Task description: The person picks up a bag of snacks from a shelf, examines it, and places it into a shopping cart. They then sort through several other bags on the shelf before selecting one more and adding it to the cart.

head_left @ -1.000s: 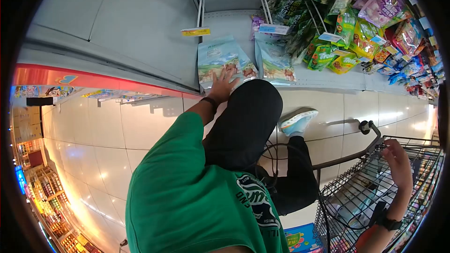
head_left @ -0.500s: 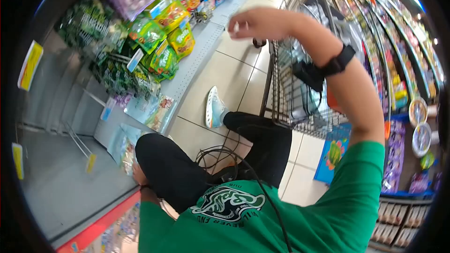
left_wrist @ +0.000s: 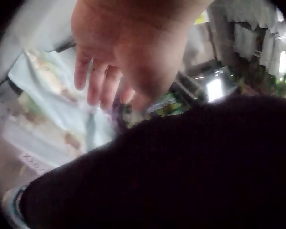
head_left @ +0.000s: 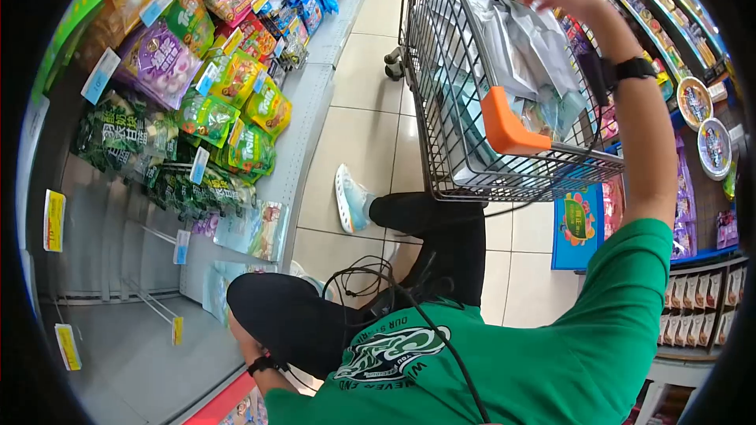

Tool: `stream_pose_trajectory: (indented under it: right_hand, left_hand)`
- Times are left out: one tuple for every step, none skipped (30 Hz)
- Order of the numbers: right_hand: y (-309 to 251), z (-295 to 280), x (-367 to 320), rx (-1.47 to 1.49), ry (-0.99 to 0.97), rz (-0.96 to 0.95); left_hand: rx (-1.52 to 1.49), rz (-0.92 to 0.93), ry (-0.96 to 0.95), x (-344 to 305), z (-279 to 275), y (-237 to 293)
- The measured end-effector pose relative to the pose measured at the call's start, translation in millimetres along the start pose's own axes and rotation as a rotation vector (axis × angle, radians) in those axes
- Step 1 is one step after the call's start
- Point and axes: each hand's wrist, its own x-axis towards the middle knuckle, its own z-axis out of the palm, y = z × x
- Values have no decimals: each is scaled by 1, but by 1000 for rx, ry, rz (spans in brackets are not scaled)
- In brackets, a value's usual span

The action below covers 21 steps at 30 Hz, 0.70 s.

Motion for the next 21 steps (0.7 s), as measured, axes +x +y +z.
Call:
stream_pose_trajectory:
  right_hand:
    - [28,14,3,-71,-83,156]
    - [32,42,-2,-137,-168,313]
    - [44,67,2,-233,-342,388]
    - [55,92,7,-328,-518,459]
    - [57,119,7,-384,-639,499]
    - [58,144,6,-439,-762,538]
    - [66,163,9,-425,-760,535]
    - [74,180,13,-417,-825,528]
    - [76,189,14,-412,-889,523]
    - [68,190,15,-409,-888,524]
    - [56,189,13,-494,-880,504]
    - [51,188,11,-577,-874,485]
    - [53,186,11,-504,-869,473]
    - [52,186,11,-500,-878,477]
    - [48,185,11,-353,-824,530]
    - [43,182,11,-210,-765,583]
    - [37,181,9,-207,-775,561]
    - [37,184,10,-206,-780,567]
    - [40,186,10,-287,-822,540]
    - [41,185,12,-374,-865,513]
    - [46,188,12,-336,-860,529]
  left_hand:
    - [-24,-38,6,6,-6,4]
    - [-44,-75,12,10,-7,13]
    - [-35,-65,11,16,-12,32]
    - [114,-57,28,28,-14,61]
    - [266,-51,45,38,-15,92]
    - [280,-42,43,46,-12,123]
    - [286,31,56,50,-4,156]
    - [290,104,69,55,6,186]
    - [296,111,65,59,16,213]
    - [209,195,-16,62,27,236]
    - [122,273,-99,64,39,253]
    - [123,268,-104,67,54,267]
    - [84,296,-187,71,69,279]
    - [47,321,-272,77,79,286]
    - [49,316,-280,88,91,284]
    - [1,302,-324,101,106,272]
    - [-49,286,-365,109,118,256]
    - [-50,280,-370,114,128,236]
    - [127,215,-356,118,141,221]
    - [299,149,-339,122,150,207]
    - [291,135,-340,117,154,207]
